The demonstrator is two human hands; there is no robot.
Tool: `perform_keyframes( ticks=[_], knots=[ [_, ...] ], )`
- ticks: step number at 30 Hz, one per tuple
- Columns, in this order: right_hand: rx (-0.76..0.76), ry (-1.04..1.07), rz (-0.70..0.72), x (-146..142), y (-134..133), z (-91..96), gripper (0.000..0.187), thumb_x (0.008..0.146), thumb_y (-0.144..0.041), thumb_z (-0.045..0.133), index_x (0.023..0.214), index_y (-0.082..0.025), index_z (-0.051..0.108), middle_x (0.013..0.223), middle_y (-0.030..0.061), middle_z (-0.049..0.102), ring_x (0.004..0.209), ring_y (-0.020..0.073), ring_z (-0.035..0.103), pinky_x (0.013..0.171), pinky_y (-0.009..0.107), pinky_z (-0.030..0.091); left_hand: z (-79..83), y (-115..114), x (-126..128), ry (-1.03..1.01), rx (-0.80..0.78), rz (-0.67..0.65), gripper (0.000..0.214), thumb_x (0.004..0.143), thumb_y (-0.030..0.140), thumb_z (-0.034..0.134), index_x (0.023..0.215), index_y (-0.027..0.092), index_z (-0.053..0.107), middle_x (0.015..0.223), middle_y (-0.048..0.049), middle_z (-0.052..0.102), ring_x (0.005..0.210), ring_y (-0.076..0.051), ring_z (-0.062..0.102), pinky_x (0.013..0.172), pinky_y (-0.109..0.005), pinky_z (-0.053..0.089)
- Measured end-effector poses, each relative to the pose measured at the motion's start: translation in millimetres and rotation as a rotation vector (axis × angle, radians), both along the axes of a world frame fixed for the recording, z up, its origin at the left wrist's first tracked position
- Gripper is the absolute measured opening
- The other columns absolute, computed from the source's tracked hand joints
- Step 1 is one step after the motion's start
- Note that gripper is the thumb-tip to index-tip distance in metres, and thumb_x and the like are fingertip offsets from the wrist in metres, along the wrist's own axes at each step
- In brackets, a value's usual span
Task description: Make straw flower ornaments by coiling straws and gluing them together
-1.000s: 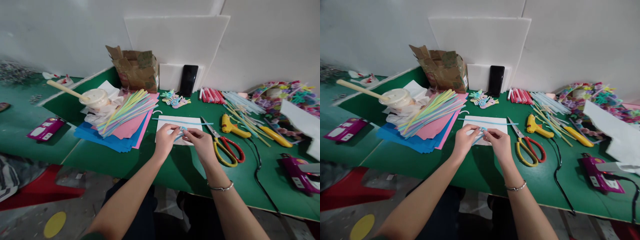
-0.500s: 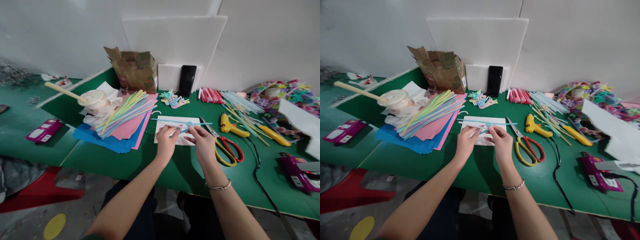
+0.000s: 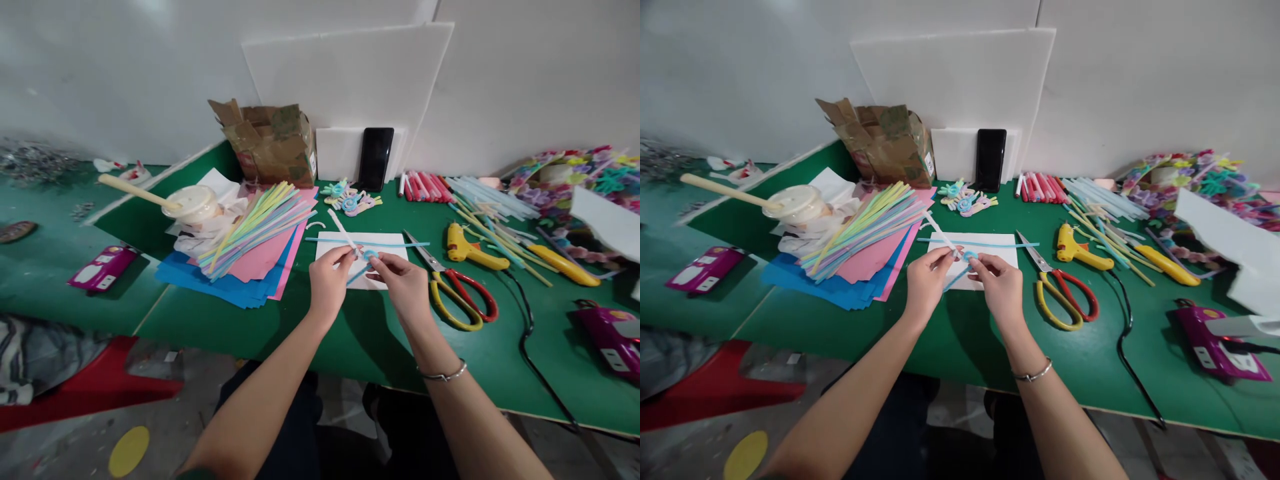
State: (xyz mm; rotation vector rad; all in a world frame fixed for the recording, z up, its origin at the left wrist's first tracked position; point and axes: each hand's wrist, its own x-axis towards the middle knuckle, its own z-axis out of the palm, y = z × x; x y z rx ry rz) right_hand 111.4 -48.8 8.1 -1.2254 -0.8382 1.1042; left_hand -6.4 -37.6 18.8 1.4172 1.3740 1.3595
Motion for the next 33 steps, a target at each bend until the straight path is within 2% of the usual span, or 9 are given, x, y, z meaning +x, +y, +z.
perform_keyframes(
  ticks=[8, 15, 19, 23, 26, 33],
  knots=[
    [0.028, -0.225, 0.030, 3.9, 1.3, -2.0, 0.026, 0.063, -0.039, 0.070, 0.072, -0.015, 0.067, 0.066, 0.0021, 0.065, 0.056, 0.0142, 0.061, 0.058, 0.030, 0.053, -3.2, 2.6, -5.9, 0.365, 0.298, -0.084, 0.017, 0.081, 0.010, 0.052, 0.083, 0.017, 0.067, 0.084, -0.0044, 0.071, 0.077, -0.014, 0.065, 0.070, -0.023, 0.049],
    [0.067, -0.360, 0.140, 9.3, 2.3, -4.6, 0.025, 0.065, -0.041, 0.067, 0.070, -0.016, 0.066, 0.070, 0.0045, 0.066, 0.058, 0.0160, 0.061, 0.060, 0.031, 0.051, -3.2, 9.5, -17.3, 0.524, 0.304, -0.252, 0.016, 0.082, 0.009, 0.052, 0.079, 0.017, 0.065, 0.077, -0.0023, 0.067, 0.071, -0.012, 0.062, 0.063, -0.021, 0.047],
    [0.065, -0.419, 0.191, 14.2, 3.0, -3.5, 0.028, 0.063, -0.045, 0.067, 0.065, -0.016, 0.066, 0.064, 0.0044, 0.065, 0.056, 0.0164, 0.059, 0.056, 0.031, 0.049, -4.2, 9.5, -17.8, 0.635, 0.314, -0.302, 0.017, 0.084, 0.011, 0.049, 0.082, 0.017, 0.064, 0.077, -0.0025, 0.065, 0.072, -0.013, 0.062, 0.062, -0.022, 0.046],
    [0.032, -0.390, 0.201, 16.2, 2.3, -0.6, 0.031, 0.062, -0.047, 0.068, 0.065, -0.016, 0.066, 0.065, 0.0050, 0.066, 0.055, 0.0168, 0.060, 0.056, 0.031, 0.050, -8.8, 8.6, -12.9, 0.638, 0.381, -0.236, 0.018, 0.085, 0.011, 0.048, 0.096, 0.016, 0.062, 0.088, -0.0054, 0.067, 0.081, -0.016, 0.064, 0.069, -0.024, 0.049],
    [0.001, -0.370, 0.163, 16.2, 1.5, 1.9, 0.034, 0.060, -0.048, 0.068, 0.069, -0.016, 0.067, 0.066, 0.0055, 0.068, 0.055, 0.0172, 0.061, 0.056, 0.031, 0.051, -10.4, 8.3, -10.7, 0.610, 0.397, -0.212, 0.020, 0.084, 0.010, 0.049, 0.098, 0.016, 0.062, 0.090, -0.0061, 0.068, 0.083, -0.016, 0.064, 0.071, -0.026, 0.050],
    [-0.053, -0.352, 0.127, 17.1, 1.9, 2.8, 0.030, 0.060, -0.044, 0.068, 0.070, -0.015, 0.067, 0.068, 0.0054, 0.068, 0.057, 0.0174, 0.063, 0.058, 0.031, 0.050, -7.3, 8.6, -11.2, 0.458, 0.272, -0.241, 0.019, 0.082, 0.009, 0.050, 0.091, 0.018, 0.064, 0.089, -0.0040, 0.069, 0.076, -0.014, 0.064, 0.068, -0.024, 0.051]
  ],
)
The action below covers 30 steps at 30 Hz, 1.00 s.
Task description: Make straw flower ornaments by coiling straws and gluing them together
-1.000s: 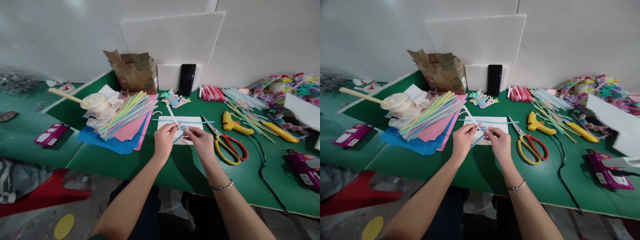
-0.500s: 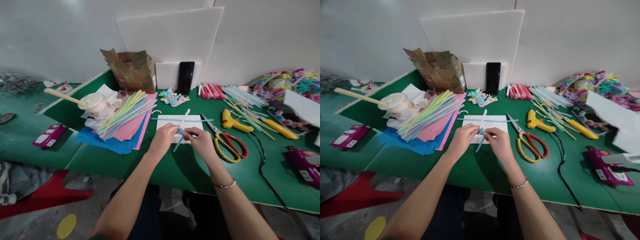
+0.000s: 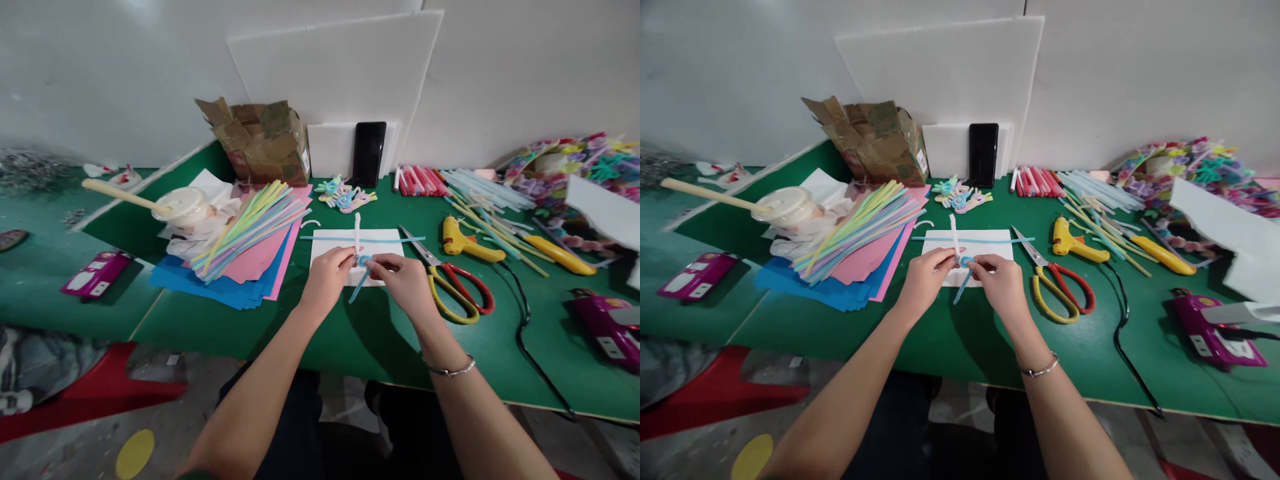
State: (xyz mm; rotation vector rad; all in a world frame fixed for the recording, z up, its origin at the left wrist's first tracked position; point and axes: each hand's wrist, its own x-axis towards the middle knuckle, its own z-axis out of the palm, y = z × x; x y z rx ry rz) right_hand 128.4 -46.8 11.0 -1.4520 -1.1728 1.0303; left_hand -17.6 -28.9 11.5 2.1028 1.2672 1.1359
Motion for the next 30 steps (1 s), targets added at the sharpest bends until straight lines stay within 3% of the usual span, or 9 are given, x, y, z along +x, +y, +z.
perform_keyframes(
  ticks=[6, 17, 24, 30],
  knots=[
    [0.025, -0.039, 0.042, 0.9, 0.1, -2.5, 0.030, 0.062, -0.045, 0.067, 0.068, -0.016, 0.067, 0.066, 0.0054, 0.068, 0.056, 0.0175, 0.062, 0.058, 0.031, 0.050, 0.4, -1.4, 0.4, 0.136, -0.022, -0.006, 0.020, 0.084, 0.010, 0.047, 0.091, 0.017, 0.064, 0.081, -0.0039, 0.064, 0.073, -0.015, 0.060, 0.065, -0.024, 0.046],
    [0.029, -0.145, 0.126, 0.2, -1.4, -1.1, 0.021, 0.063, -0.039, 0.065, 0.064, -0.017, 0.067, 0.061, 0.0043, 0.067, 0.054, 0.0174, 0.061, 0.056, 0.030, 0.049, 9.4, -6.2, -10.9, 0.336, -0.125, -0.214, 0.025, 0.088, 0.014, 0.039, 0.098, 0.019, 0.062, 0.086, -0.0034, 0.059, 0.078, -0.015, 0.059, 0.065, -0.023, 0.043],
    [0.018, -0.168, 0.141, 1.7, -1.4, 0.2, 0.026, 0.064, -0.043, 0.066, 0.064, -0.017, 0.067, 0.056, 0.0038, 0.065, 0.053, 0.0175, 0.060, 0.056, 0.031, 0.049, 3.9, -7.8, -6.5, 0.369, -0.030, -0.133, 0.039, 0.089, 0.011, 0.034, 0.125, 0.020, 0.047, 0.093, -0.0045, 0.059, 0.085, -0.015, 0.059, 0.070, -0.024, 0.046],
    [0.001, -0.162, 0.149, 3.8, -1.7, 1.5, 0.025, 0.063, -0.041, 0.065, 0.066, -0.015, 0.068, 0.056, 0.0032, 0.064, 0.052, 0.0167, 0.059, 0.055, 0.029, 0.049, 5.9, -8.5, -6.7, 0.409, -0.001, -0.167, 0.039, 0.088, 0.008, 0.035, 0.122, 0.020, 0.050, 0.095, -0.0048, 0.058, 0.086, -0.015, 0.058, 0.072, -0.025, 0.047]
  ],
)
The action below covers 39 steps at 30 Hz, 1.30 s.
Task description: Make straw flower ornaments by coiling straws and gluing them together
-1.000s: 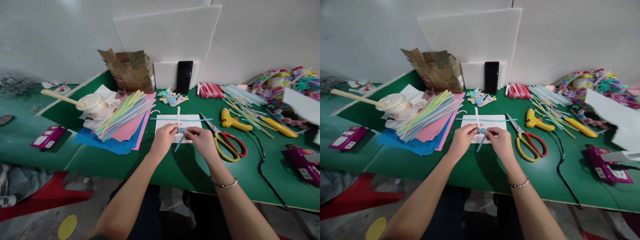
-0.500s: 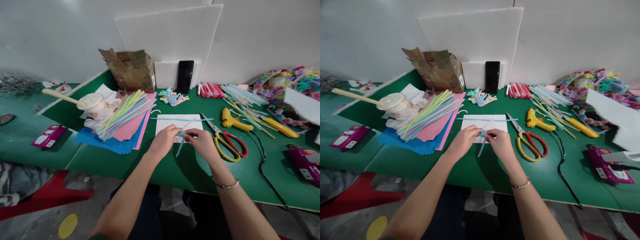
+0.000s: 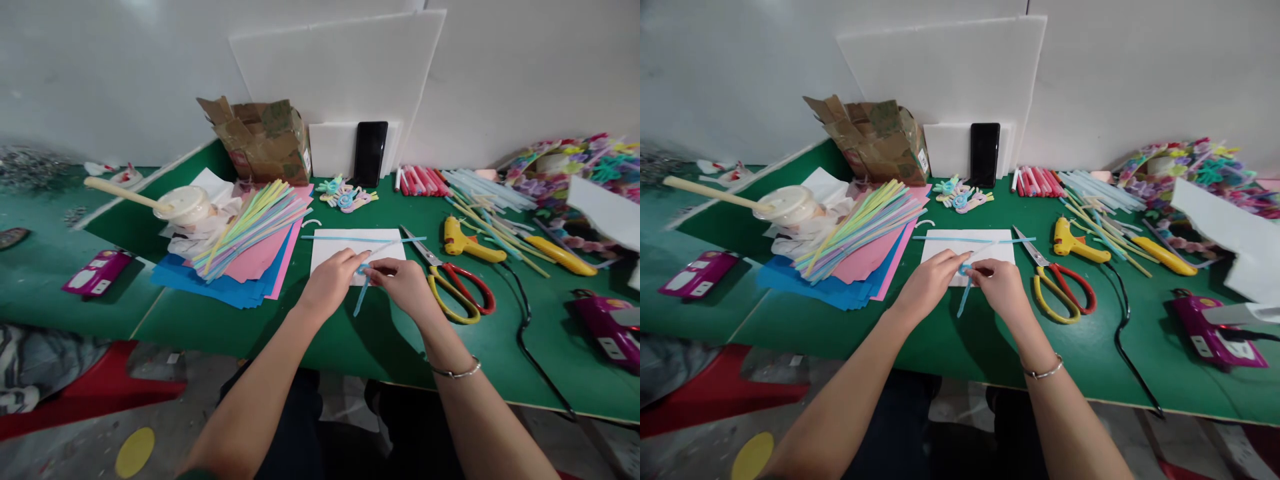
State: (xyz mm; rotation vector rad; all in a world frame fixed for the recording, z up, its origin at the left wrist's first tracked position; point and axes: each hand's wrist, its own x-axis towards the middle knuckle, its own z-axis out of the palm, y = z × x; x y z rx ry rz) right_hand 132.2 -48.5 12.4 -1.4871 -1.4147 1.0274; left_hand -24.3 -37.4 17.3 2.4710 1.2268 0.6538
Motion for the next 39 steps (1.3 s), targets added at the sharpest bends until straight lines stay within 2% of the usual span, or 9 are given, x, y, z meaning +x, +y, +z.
perform_keyframes(
  ticks=[7, 12, 17, 22, 27, 34, 39],
  knots=[
    [-0.035, 0.008, 0.025, 0.0, -0.1, 0.1, 0.022, 0.064, -0.038, 0.064, 0.066, -0.016, 0.069, 0.056, 0.0025, 0.065, 0.053, 0.0165, 0.059, 0.056, 0.030, 0.050, 6.0, -4.5, 1.1, 0.121, 0.009, 0.003, 0.041, 0.087, 0.006, 0.034, 0.120, 0.020, 0.053, 0.095, -0.0048, 0.058, 0.084, -0.015, 0.056, 0.066, -0.023, 0.046],
    [-0.015, 0.003, 0.025, -0.3, -0.4, 2.2, 0.021, 0.063, -0.038, 0.064, 0.060, -0.018, 0.066, 0.055, 0.0022, 0.064, 0.052, 0.0165, 0.060, 0.054, 0.029, 0.049, 4.9, -3.0, -1.1, 0.015, -0.042, -0.033, 0.041, 0.087, 0.005, 0.033, 0.118, 0.021, 0.055, 0.097, -0.0047, 0.058, 0.087, -0.014, 0.057, 0.072, -0.024, 0.046],
    [0.018, -0.018, 0.025, -0.6, -0.4, 2.0, 0.020, 0.064, -0.038, 0.064, 0.060, -0.018, 0.066, 0.053, 0.0018, 0.064, 0.050, 0.0156, 0.059, 0.052, 0.028, 0.048, 5.3, -1.3, -1.6, -0.120, -0.148, -0.042, 0.032, 0.091, 0.018, 0.037, 0.114, 0.023, 0.059, 0.096, -0.0039, 0.060, 0.087, -0.014, 0.060, 0.070, -0.023, 0.048],
    [0.022, -0.030, 0.047, -1.4, 0.3, 1.8, 0.020, 0.063, -0.038, 0.066, 0.060, -0.018, 0.067, 0.055, 0.0023, 0.065, 0.051, 0.0159, 0.060, 0.052, 0.028, 0.049, 8.6, 0.4, -0.1, -0.210, -0.186, 0.008, 0.023, 0.086, 0.014, 0.049, 0.099, 0.018, 0.066, 0.093, -0.0050, 0.066, 0.087, -0.016, 0.063, 0.073, -0.026, 0.050],
    [-0.029, 0.080, 0.011, -2.5, 0.9, 0.6, 0.024, 0.058, -0.040, 0.070, 0.062, -0.017, 0.068, 0.057, 0.0027, 0.066, 0.052, 0.0157, 0.060, 0.055, 0.030, 0.051, 9.3, 2.4, -0.1, -0.294, -0.154, 0.082, 0.015, 0.079, 0.010, 0.057, 0.086, 0.017, 0.069, 0.086, -0.0041, 0.070, 0.080, -0.016, 0.065, 0.074, -0.027, 0.051],
    [-0.122, 0.321, -0.087, -3.2, 1.4, 0.3, 0.033, 0.053, -0.042, 0.076, 0.071, -0.015, 0.070, 0.071, 0.0050, 0.070, 0.060, 0.0171, 0.065, 0.059, 0.031, 0.057, 4.8, 2.9, 4.7, -0.463, -0.097, 0.244, 0.017, 0.075, 0.008, 0.059, 0.083, 0.019, 0.069, 0.086, -0.0031, 0.071, 0.078, -0.016, 0.066, 0.071, -0.027, 0.054],
    [-0.142, 0.405, -0.108, -5.0, 1.6, 1.3, 0.033, 0.051, -0.043, 0.076, 0.068, -0.016, 0.070, 0.068, 0.0042, 0.069, 0.064, 0.0183, 0.065, 0.060, 0.032, 0.057, 0.8, 2.0, 10.2, -0.593, -0.161, 0.315, 0.018, 0.075, 0.009, 0.059, 0.085, 0.019, 0.069, 0.085, -0.0025, 0.071, 0.076, -0.015, 0.066, 0.071, -0.026, 0.054]
  ],
)
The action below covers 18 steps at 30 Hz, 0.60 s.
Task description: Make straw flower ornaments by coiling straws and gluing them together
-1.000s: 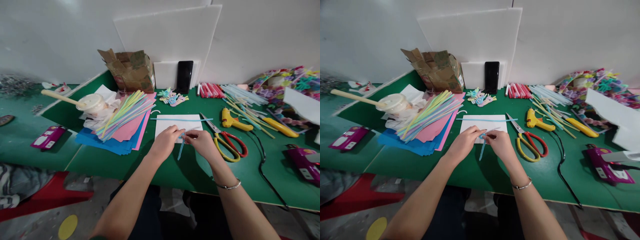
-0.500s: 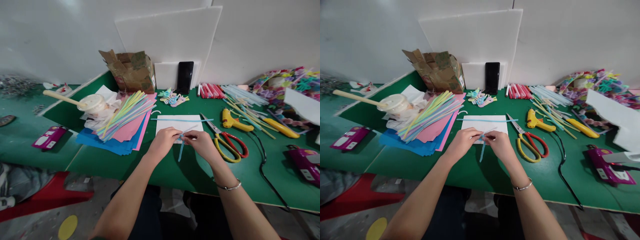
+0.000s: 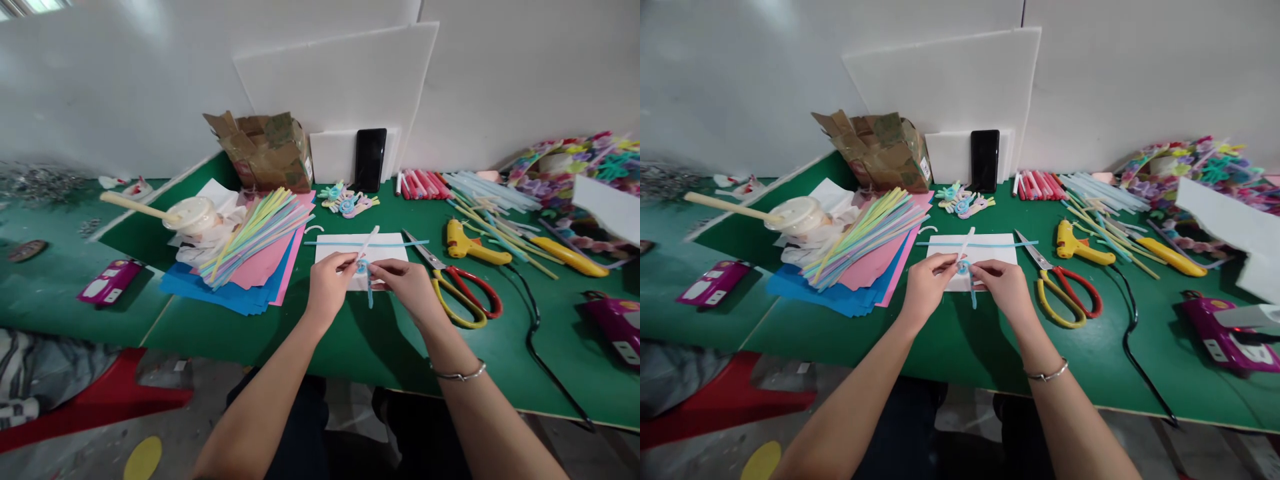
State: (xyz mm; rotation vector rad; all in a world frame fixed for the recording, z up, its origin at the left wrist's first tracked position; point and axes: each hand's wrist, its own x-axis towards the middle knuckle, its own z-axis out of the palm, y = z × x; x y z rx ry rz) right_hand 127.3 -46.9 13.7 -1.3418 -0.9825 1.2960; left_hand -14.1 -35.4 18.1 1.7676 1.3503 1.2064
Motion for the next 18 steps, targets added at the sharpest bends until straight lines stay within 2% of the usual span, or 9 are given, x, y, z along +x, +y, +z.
perform_keyframes(
  ticks=[8, 18],
  knots=[
    [-0.107, 0.153, 0.020, -2.3, 0.4, 1.1, 0.031, 0.046, -0.036, 0.081, 0.066, -0.015, 0.070, 0.059, 0.0008, 0.066, 0.057, 0.0138, 0.063, 0.063, 0.030, 0.057, -3.4, -1.5, 3.6, -0.113, 0.010, 0.056, 0.017, 0.077, 0.012, 0.057, 0.087, 0.018, 0.069, 0.088, -0.0040, 0.070, 0.077, -0.014, 0.065, 0.074, -0.026, 0.053],
    [-0.072, 0.275, -0.027, -11.6, -2.0, 1.8, 0.035, 0.041, -0.038, 0.083, 0.063, -0.015, 0.068, 0.055, -0.0008, 0.065, 0.052, 0.0125, 0.063, 0.066, 0.030, 0.057, -4.9, -4.1, 10.1, -0.270, -0.023, 0.141, 0.016, 0.077, 0.014, 0.056, 0.087, 0.017, 0.069, 0.090, -0.0042, 0.070, 0.084, -0.015, 0.065, 0.078, -0.026, 0.051]
  ],
)
